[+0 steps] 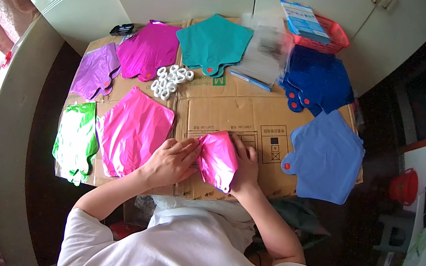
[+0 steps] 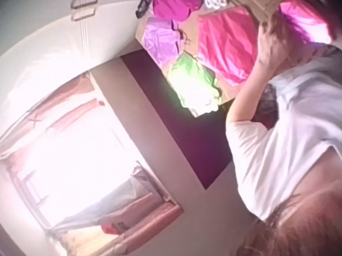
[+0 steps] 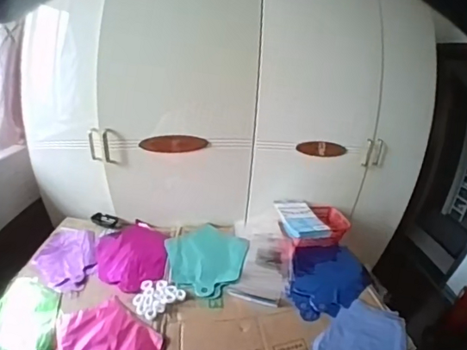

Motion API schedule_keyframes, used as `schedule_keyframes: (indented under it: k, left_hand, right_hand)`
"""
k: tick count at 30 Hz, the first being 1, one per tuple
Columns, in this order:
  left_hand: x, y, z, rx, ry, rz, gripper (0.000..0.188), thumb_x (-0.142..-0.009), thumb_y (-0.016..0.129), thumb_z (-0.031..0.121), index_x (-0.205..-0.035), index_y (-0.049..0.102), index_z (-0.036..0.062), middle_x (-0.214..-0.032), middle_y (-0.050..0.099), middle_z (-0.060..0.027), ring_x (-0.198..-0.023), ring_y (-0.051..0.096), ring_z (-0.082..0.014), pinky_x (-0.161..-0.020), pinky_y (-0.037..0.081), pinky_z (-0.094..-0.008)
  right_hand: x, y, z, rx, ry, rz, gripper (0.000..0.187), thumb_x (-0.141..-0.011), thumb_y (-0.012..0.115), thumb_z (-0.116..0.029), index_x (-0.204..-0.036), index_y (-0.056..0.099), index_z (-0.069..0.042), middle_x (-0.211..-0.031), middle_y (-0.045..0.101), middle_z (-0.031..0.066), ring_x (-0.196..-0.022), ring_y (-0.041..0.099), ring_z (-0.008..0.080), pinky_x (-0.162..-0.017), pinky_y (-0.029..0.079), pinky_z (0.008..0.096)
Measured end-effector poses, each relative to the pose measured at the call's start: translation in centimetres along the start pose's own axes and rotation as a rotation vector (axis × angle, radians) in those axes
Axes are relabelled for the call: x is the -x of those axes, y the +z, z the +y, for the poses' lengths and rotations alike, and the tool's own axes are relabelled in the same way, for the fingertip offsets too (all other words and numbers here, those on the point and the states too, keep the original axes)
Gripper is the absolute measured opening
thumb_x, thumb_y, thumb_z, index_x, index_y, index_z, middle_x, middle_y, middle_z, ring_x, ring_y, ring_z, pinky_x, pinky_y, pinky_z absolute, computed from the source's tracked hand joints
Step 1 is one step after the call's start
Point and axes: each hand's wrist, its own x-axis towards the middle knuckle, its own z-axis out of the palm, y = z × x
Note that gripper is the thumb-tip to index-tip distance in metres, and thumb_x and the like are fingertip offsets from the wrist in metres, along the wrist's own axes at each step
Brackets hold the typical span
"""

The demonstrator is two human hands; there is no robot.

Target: Folding a cloth piece and inserting it into a plastic bag with a cardboard backing.

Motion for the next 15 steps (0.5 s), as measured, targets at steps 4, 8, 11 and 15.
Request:
schedule_keyframes:
  k: [4, 8, 11, 15]
  left_hand:
    - [0.3, 0.0, -0.4, 0.070, -0.019, -0.018, 0.053, -0.083, 0.063, 0.031, -0.123, 0.055, -0.0011, -0.123, 0.059, -0.0121, -0.123, 0.047, -0.0226, -0.094, 0.039, -0.0379]
    - [0.5, 0.2, -0.5, 0.076, -0.022, -0.020, 0.053, -0.083, 0.063, 0.032, -0.124, 0.055, -0.0003, -0.127, 0.057, -0.0128, -0.123, 0.048, -0.0219, -0.095, 0.038, -0.0379]
    - [0.6, 0.1, -0.6, 0.075, -0.009, -0.036, 0.054, -0.083, 0.062, 0.034, -0.124, 0.055, -0.0008, -0.129, 0.056, -0.0133, -0.123, 0.048, -0.0214, -0.095, 0.037, -0.0378]
    - [0.5, -0.3, -0.6, 0.041, 0.007, -0.065, 0.057, -0.084, 0.060, 0.038, -0.125, 0.054, -0.0019, -0.130, 0.055, -0.0146, -0.122, 0.049, -0.0214, -0.096, 0.037, -0.0378]
  right_hand:
    - [0.1, 0.4, 0.0, 0.017, 0.003, -0.022, 0.066, -0.071, 0.067, -0.050, -0.123, 0.058, -0.011, -0.133, 0.050, 0.0105, -0.126, 0.041, 0.0229, -0.095, 0.034, 0.0420]
    - [0.3, 0.7, 0.1, 0.009, 0.021, -0.067, 0.066, -0.073, 0.066, -0.050, -0.125, 0.056, -0.011, -0.136, 0.047, 0.0093, -0.131, 0.035, 0.0220, -0.098, 0.031, 0.0420]
    - [0.3, 0.3, -0.1, 0.035, 0.048, -0.151, 0.067, -0.075, 0.064, -0.049, -0.129, 0.052, -0.012, -0.141, 0.042, 0.0098, -0.135, 0.029, 0.0215, -0.101, 0.028, 0.0420]
    - [0.0, -0.8, 0.0, -0.141, 0.078, -0.272, 0.059, -0.079, 0.061, -0.037, -0.132, 0.050, -0.013, -0.142, 0.040, 0.0101, -0.139, 0.024, 0.0239, -0.106, 0.023, 0.0454]
